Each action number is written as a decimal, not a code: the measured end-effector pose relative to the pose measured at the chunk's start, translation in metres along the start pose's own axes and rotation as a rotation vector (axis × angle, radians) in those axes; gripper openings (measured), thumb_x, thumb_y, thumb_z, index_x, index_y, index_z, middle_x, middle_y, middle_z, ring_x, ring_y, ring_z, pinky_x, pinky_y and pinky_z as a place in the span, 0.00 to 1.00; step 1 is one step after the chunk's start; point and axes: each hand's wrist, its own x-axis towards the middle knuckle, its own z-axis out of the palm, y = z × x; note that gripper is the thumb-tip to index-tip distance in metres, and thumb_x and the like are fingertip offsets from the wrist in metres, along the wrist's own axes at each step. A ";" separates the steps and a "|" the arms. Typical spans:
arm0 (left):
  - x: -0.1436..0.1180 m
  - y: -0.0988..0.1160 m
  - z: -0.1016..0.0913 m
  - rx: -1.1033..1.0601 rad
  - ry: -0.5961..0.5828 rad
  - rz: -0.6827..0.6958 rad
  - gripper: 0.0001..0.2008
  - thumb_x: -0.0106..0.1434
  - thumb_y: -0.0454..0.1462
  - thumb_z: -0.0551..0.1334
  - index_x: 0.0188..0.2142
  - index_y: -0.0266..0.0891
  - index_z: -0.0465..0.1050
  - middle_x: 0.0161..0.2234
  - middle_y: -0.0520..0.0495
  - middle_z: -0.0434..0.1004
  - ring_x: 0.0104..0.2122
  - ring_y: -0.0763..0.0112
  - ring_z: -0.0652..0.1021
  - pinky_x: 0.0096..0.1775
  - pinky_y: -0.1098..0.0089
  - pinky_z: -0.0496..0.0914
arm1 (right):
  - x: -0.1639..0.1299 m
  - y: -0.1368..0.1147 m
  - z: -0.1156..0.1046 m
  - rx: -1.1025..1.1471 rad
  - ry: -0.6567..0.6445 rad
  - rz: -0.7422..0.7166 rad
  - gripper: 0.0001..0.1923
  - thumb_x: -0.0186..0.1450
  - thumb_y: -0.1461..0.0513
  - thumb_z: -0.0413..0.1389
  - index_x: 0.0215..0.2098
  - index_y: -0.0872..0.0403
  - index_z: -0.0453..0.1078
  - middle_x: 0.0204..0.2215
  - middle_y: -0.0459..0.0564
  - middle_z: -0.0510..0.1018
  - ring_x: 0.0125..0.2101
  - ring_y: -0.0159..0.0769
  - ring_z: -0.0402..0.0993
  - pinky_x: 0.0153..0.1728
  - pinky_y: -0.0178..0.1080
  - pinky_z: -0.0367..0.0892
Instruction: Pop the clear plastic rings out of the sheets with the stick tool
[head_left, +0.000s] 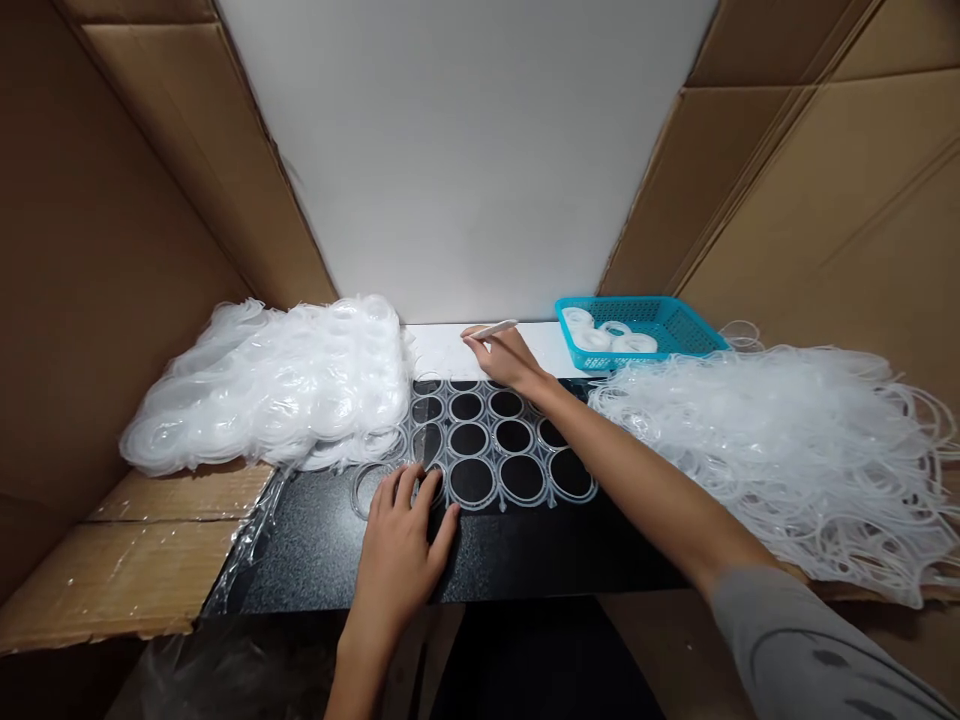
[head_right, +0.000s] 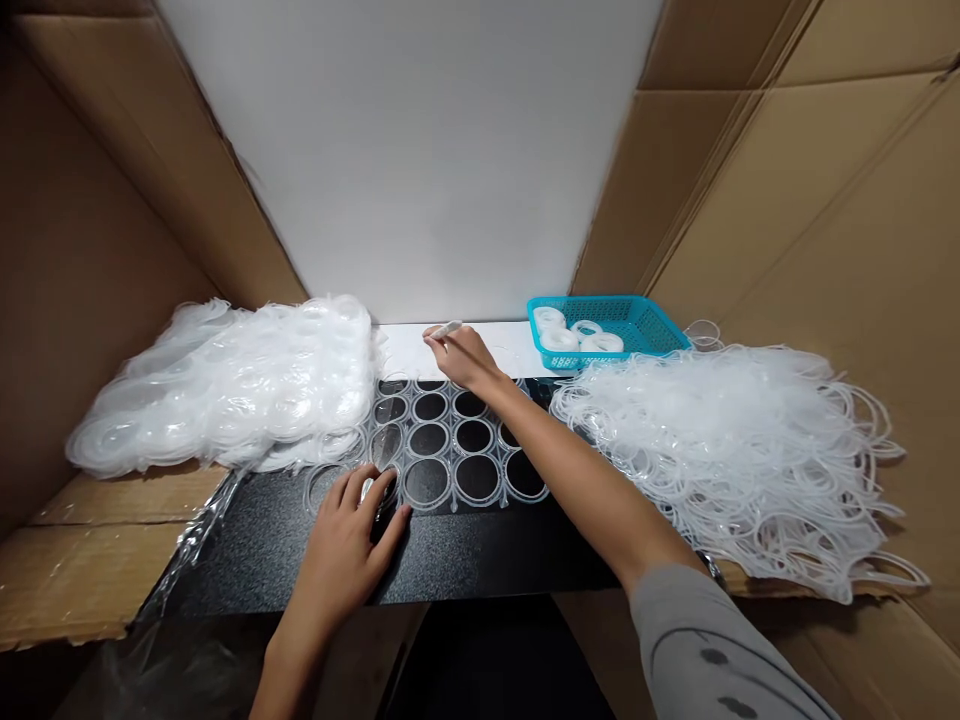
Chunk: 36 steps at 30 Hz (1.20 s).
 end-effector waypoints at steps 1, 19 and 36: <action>0.001 0.001 -0.001 0.002 0.015 0.003 0.19 0.72 0.44 0.60 0.59 0.42 0.70 0.57 0.38 0.72 0.59 0.47 0.72 0.59 0.44 0.70 | -0.009 0.000 -0.003 0.053 -0.023 -0.008 0.15 0.75 0.61 0.51 0.43 0.53 0.80 0.46 0.53 0.85 0.49 0.45 0.80 0.51 0.44 0.70; 0.017 0.039 0.021 -0.044 -0.056 0.013 0.21 0.73 0.44 0.59 0.62 0.42 0.70 0.63 0.40 0.73 0.62 0.49 0.71 0.61 0.44 0.70 | -0.102 -0.013 0.013 0.467 -0.323 0.109 0.06 0.70 0.59 0.62 0.39 0.48 0.83 0.44 0.47 0.86 0.48 0.41 0.82 0.58 0.46 0.69; 0.024 0.042 0.022 -0.045 -0.040 0.037 0.20 0.72 0.44 0.59 0.61 0.42 0.71 0.61 0.41 0.76 0.60 0.46 0.71 0.59 0.43 0.70 | -0.106 -0.018 0.013 0.397 -0.304 0.020 0.08 0.72 0.59 0.59 0.40 0.49 0.82 0.45 0.48 0.86 0.48 0.40 0.82 0.57 0.44 0.70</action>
